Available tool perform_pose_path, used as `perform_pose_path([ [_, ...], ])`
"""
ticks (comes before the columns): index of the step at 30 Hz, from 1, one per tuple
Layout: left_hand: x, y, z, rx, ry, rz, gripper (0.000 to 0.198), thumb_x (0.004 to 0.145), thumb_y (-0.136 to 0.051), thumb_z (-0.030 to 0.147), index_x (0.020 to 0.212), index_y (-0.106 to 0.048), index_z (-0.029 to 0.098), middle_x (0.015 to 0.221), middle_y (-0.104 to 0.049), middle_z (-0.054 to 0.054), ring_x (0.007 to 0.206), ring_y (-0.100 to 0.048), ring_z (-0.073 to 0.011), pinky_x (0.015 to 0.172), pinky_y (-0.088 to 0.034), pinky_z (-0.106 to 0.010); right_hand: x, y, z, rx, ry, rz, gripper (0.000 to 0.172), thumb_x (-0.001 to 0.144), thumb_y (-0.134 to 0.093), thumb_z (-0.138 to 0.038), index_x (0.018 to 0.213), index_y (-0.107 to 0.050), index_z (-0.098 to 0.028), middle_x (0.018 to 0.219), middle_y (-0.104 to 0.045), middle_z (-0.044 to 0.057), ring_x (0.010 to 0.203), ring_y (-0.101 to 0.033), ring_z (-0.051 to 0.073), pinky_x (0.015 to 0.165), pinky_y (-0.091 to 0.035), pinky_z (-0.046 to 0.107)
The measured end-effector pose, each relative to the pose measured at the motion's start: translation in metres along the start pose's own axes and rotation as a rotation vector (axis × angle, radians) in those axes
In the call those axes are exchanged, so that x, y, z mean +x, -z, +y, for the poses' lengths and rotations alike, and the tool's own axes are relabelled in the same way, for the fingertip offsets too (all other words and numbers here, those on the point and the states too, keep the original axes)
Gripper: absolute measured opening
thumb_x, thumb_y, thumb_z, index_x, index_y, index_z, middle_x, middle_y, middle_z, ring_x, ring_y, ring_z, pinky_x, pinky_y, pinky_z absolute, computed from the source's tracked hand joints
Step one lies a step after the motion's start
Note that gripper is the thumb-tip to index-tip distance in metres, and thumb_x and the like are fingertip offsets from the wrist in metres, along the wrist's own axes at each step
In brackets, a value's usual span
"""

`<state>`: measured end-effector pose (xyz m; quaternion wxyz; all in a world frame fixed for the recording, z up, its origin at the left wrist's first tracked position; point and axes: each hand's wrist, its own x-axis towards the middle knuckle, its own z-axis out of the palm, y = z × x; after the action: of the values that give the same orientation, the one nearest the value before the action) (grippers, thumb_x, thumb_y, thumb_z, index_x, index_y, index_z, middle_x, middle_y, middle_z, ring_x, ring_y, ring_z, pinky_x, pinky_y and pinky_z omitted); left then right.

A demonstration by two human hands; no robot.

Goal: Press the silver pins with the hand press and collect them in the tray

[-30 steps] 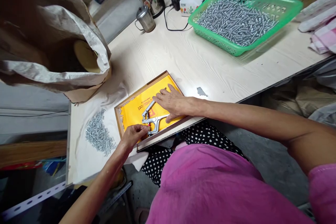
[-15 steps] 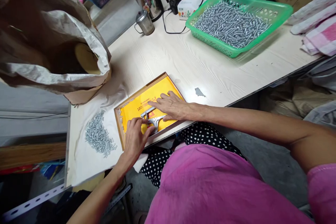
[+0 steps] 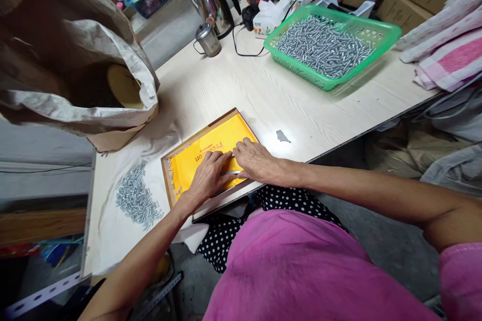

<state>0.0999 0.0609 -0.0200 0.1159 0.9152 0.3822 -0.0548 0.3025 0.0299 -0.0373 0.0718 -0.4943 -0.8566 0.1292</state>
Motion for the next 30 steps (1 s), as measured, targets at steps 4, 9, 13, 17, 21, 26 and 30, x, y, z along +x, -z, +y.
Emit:
perform_pose_path([
  [4, -0.001, -0.001, -0.001, -0.044, 0.015, 0.024, 0.032, 0.100, -0.056, 0.042, 0.120, -0.064, 0.018, 0.106, -0.066, -0.009, 0.099, -0.057, -0.0270, 0.086, -0.051, -0.040, 0.004, -0.005, -0.008, -0.015, -0.019, -0.019, 0.027, 0.095, -0.066, -0.028, 0.110, -0.065, -0.006, 0.104, -0.065, 0.016, 0.100, -0.055, 0.028, 0.080, -0.045, 0.038],
  [9, -0.005, -0.004, -0.005, -0.054, 0.060, 0.060, 0.024, 0.100, -0.056, 0.040, 0.100, -0.068, 0.019, 0.095, -0.066, -0.008, 0.094, -0.057, -0.0251, 0.082, -0.049, -0.037, 0.012, -0.015, -0.010, -0.056, 0.043, -0.026, 0.018, 0.100, -0.050, -0.012, 0.101, -0.067, -0.010, 0.097, -0.065, 0.013, 0.096, -0.055, 0.024, 0.075, -0.042, 0.034],
  [13, -0.004, -0.005, -0.006, -0.048, 0.092, 0.061, 0.025, 0.101, -0.055, 0.039, 0.096, -0.068, 0.020, 0.092, -0.066, -0.007, 0.093, -0.058, -0.0240, 0.082, -0.050, -0.035, 0.018, -0.023, -0.005, -0.018, 0.119, 0.025, 0.017, 0.100, -0.049, -0.012, 0.097, -0.065, -0.014, 0.093, -0.064, 0.009, 0.091, -0.053, 0.022, 0.075, -0.041, 0.032],
  [17, -0.008, -0.009, -0.002, -0.004, 0.132, 0.081, 0.030, 0.099, -0.058, 0.042, 0.112, -0.069, 0.018, 0.100, -0.068, -0.009, 0.098, -0.059, -0.0252, 0.087, -0.051, -0.037, 0.019, -0.030, 0.002, -0.032, 0.100, 0.132, 0.011, 0.098, -0.056, -0.018, 0.098, -0.065, -0.014, 0.096, -0.065, 0.011, 0.096, -0.053, 0.025, 0.081, -0.042, 0.035],
  [21, -0.022, -0.017, -0.006, 0.002, 0.116, 0.180, 0.037, 0.098, -0.060, 0.044, 0.124, -0.067, 0.019, 0.124, -0.065, -0.013, 0.114, -0.058, -0.0277, 0.097, -0.052, -0.042, 0.020, -0.035, 0.015, 0.008, 0.193, 0.213, 0.042, 0.093, -0.064, -0.042, 0.122, -0.061, -0.012, 0.116, -0.064, 0.017, 0.104, -0.054, 0.031, 0.087, -0.043, 0.041],
  [26, -0.042, -0.029, -0.008, -0.053, 0.067, 0.248, 0.020, 0.100, -0.055, 0.027, 0.104, -0.074, 0.022, 0.137, -0.061, -0.011, 0.133, -0.049, -0.0280, 0.107, -0.050, -0.049, 0.042, -0.036, 0.032, -0.063, 0.157, 0.204, 0.021, 0.097, -0.055, -0.026, 0.111, -0.067, -0.017, 0.104, -0.066, 0.013, 0.096, -0.055, 0.028, 0.079, -0.037, 0.037],
  [30, -0.055, -0.025, 0.001, -0.089, 0.033, 0.239, 0.021, 0.101, -0.054, 0.028, 0.107, -0.074, 0.022, 0.126, -0.066, -0.011, 0.130, -0.051, -0.0276, 0.106, -0.052, -0.046, 0.071, -0.029, 0.036, -0.158, 0.131, 0.224, 0.022, 0.100, -0.048, -0.021, 0.093, -0.068, -0.018, 0.093, -0.067, 0.010, 0.089, -0.052, 0.024, 0.076, -0.029, 0.036],
])
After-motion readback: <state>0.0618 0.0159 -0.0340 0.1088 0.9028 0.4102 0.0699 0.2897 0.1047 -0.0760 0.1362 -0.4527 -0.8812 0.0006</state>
